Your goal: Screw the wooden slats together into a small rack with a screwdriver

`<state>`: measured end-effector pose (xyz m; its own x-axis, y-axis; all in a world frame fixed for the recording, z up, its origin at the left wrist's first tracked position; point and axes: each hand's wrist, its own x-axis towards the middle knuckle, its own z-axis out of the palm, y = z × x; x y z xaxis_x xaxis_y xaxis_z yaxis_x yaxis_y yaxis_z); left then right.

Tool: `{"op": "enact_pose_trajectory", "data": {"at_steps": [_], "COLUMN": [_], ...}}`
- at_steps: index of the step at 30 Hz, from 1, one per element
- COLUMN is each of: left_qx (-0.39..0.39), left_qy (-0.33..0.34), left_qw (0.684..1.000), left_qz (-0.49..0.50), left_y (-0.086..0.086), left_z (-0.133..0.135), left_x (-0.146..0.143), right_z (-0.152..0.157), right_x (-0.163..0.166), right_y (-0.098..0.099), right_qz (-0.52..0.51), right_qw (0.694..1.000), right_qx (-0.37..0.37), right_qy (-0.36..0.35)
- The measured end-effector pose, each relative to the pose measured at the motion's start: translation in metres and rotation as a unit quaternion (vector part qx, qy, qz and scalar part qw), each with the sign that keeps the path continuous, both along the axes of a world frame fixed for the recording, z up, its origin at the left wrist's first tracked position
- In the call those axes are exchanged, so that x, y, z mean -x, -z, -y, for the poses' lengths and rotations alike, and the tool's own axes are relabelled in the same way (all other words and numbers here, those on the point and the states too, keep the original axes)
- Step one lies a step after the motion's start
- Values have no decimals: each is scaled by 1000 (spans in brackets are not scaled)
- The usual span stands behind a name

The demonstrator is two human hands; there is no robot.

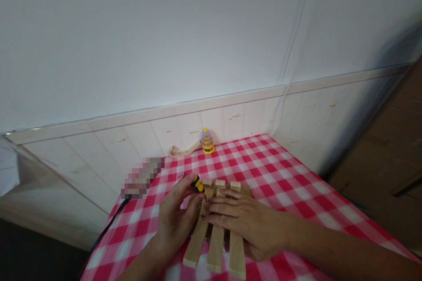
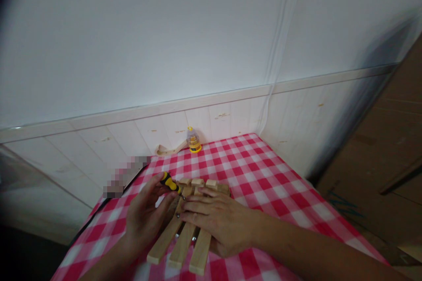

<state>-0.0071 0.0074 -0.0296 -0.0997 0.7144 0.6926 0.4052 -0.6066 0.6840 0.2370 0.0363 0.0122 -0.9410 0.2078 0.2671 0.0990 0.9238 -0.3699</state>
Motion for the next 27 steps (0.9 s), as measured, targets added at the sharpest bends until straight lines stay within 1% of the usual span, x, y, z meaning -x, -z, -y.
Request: {"op": "enact_pose_trajectory", "data": {"at_steps": [3,9,18,23,27], "left_qx": [-4,-10,-21,-39,-41], "left_qy": [-4,10,-34,-32,-32], "left_qw": [1000,1000,999,998,998], "left_qz": [-7,-7,-28,-38,-44], "left_y": [1,2,0,-5,-5], "left_z": [0,0,-1,1,1], "left_x": [0,1,1,-2,-1], "right_z": [0,-1,0,0,1], "right_x": [0,0,1,0,1], "right_y": [1,0,-2,-1,-3], "right_qz": [-3,3,-1,-2,-5], "right_qw": [1000,1000,1000,1000,1000], "right_qx": [4,7,-3,-1,-12], "right_qy": [0,-2,0,1,4]}}
